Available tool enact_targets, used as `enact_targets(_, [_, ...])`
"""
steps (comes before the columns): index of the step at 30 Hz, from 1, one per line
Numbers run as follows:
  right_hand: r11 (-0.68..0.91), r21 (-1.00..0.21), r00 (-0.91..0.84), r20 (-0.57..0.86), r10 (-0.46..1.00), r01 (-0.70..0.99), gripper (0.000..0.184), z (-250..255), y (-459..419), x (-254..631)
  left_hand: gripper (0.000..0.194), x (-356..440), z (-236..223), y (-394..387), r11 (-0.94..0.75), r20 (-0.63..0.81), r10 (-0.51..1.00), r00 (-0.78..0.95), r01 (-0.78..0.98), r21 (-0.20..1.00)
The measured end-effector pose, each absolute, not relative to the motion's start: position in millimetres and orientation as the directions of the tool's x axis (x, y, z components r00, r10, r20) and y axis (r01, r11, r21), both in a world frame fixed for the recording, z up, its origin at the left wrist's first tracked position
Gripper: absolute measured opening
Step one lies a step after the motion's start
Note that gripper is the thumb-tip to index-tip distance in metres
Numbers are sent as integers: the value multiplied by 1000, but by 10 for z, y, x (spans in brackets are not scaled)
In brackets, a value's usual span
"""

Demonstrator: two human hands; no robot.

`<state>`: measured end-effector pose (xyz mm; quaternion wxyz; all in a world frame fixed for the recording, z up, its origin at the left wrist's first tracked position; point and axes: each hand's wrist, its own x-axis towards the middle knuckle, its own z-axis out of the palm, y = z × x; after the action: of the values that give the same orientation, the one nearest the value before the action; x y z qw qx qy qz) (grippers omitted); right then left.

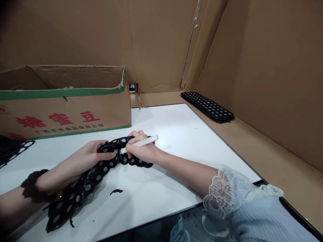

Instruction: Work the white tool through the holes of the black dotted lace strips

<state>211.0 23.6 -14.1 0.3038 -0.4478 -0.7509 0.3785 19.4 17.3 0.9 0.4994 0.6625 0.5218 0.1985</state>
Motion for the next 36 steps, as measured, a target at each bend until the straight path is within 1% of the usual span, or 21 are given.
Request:
enact_targets(6, [369,-754,-417,139,898,544,27,-180,208,2044,13,234,2,142,85,-267,906,329,476,875])
enact_targets(11, [417,-669,-327,265,907,615,33,-250,186,1963,12,272,23,135,15,-205,926,317,511,860])
enact_targets(13, [413,-685,-318,270,909,601,33,-242,192,1978,12,274,19,137,-1,-192,927,323,514,858])
enact_targets(18, [326,-819,-364,155,918,473,31,-177,234,2080,15,253,1,150,41,-230,901,369,455,890])
enact_targets(23, [291,-862,-361,137,922,415,28,-173,258,2114,16,241,3,164,85,-267,888,374,438,895])
enact_targets(27, [270,-878,-375,114,920,395,28,-152,259,2121,15,235,-2,170,97,-279,875,396,421,902])
enact_targets(31, [253,-870,-381,82,921,423,27,-129,243,2103,13,233,-4,173,52,-244,894,376,453,890])
enact_targets(36, [288,-837,-329,138,934,465,29,-164,192,2055,15,240,1,161,38,-235,895,379,461,887])
